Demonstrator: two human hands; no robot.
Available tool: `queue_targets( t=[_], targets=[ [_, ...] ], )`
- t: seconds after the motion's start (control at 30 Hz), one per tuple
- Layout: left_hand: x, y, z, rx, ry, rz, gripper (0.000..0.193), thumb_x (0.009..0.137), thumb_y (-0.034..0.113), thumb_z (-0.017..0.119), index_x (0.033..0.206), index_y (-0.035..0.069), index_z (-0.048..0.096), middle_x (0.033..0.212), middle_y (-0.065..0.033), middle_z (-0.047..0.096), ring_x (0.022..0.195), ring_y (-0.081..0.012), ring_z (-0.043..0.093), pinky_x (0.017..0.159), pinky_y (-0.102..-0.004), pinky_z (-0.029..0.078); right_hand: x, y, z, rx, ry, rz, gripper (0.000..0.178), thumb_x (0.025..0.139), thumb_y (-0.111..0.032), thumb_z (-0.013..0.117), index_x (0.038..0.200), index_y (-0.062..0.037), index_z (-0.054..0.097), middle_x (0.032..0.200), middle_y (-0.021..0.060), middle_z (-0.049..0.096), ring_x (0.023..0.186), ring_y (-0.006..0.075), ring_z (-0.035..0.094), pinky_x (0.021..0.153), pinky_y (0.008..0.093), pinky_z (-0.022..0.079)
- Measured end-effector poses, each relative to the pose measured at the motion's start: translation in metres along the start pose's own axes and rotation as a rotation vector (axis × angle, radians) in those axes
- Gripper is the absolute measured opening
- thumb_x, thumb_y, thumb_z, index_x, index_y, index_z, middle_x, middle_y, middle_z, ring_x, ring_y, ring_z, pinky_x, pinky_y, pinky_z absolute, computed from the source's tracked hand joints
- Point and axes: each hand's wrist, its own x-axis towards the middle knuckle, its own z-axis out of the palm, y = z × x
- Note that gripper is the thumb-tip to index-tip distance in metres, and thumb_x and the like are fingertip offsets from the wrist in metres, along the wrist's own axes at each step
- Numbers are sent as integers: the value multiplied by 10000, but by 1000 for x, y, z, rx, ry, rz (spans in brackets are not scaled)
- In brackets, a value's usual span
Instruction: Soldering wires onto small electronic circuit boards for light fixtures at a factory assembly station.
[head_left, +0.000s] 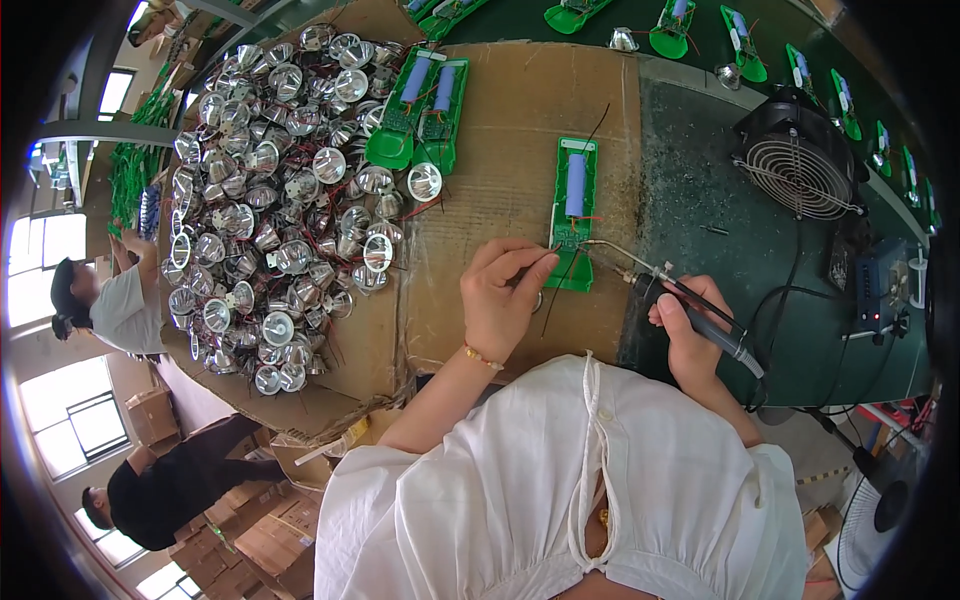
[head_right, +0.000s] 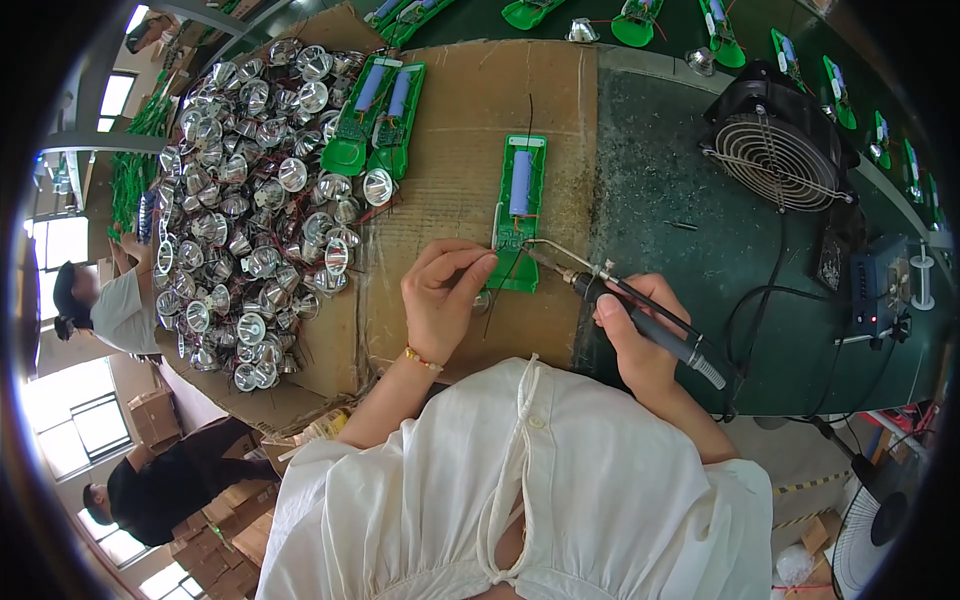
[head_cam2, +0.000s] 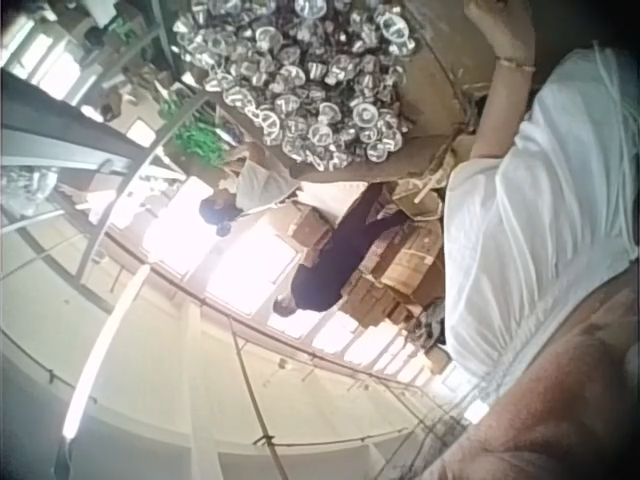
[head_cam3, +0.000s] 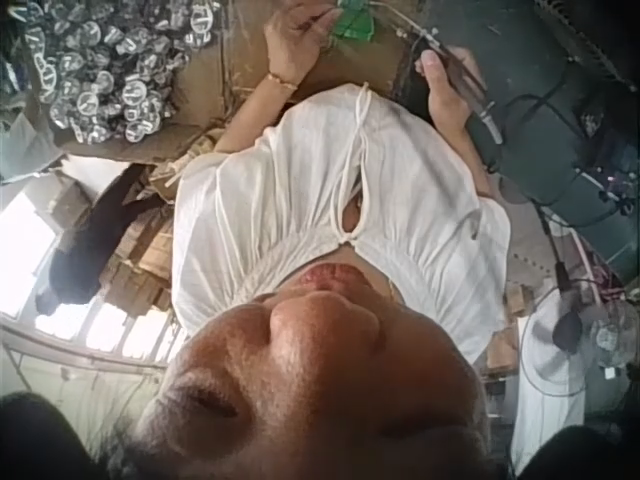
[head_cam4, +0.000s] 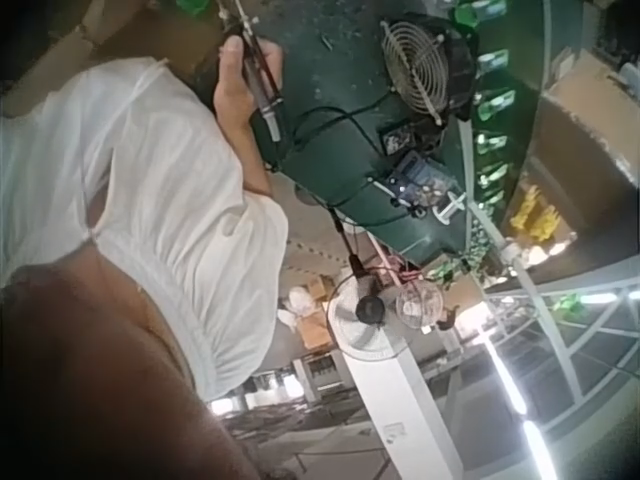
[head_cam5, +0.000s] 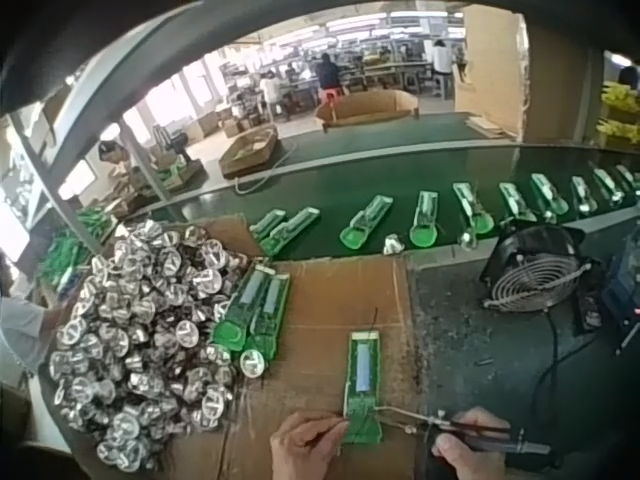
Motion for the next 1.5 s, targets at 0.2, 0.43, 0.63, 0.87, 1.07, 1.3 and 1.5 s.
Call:
queue_targets(
  t=[0.2,0.43,0.63,0.87,1.07,1.3,1.5],
  targets=[
    [6,10,3,77,-159,-76,63,705,74,708,736,32,674,812,-72,579,633,-171,550,526,-276,437,0,3,-1,-102,-42,-62,124,822,-60,600,888,24,536,766,67,555,639,106,562,595,234,481],
    [7,8,5,110,-146,-42,64,699,80,707,730,37,673,802,-77,570,616,-177,539,511,-273,425,1,4,4,-133,-5,-94,130,796,-78,655,815,-3,552,675,15,570,587,48,484,536,208,404],
    [9,8,4,107,-162,-54,68,705,94,707,723,38,674,786,-75,569,604,-171,537,512,-272,426,5,-15,3,-268,-140,-162,125,804,-71,629,840,9,539,681,38,550,639,100,560,586,227,448],
    [9,9,4,111,-167,-69,75,708,106,709,727,40,680,780,-77,569,608,-172,540,519,-272,425,1,-6,-4,-104,-13,-180,122,834,-63,590,879,25,519,757,81,554,635,108,549,587,228,454],
    [11,10,4,132,-185,-81,75,713,98,708,729,31,678,786,-71,570,653,-166,550,570,-267,436,4,-2,-5,-97,14,-168,121,841,-72,586,882,22,521,781,78,549,641,104,554,591,230,464],
    [10,4,-4,-99,-107,-164,80,726,84,699,763,16,681,815,-85,604,671,-151,595,569,-253,471,12,-2,-14,-43,169,-152,131,826,-66,605,878,20,520,731,86,584,637,101,553,590,222,451],
    [35,13,-10,251,-434,-220,126,760,135,651,785,13,670,606,-94,634,538,-138,623,528,-265,485,26,11,-25,-51,215,-136,137,829,-80,610,887,16,531,711,73,595,617,91,552,577,212,450]
  ],
)
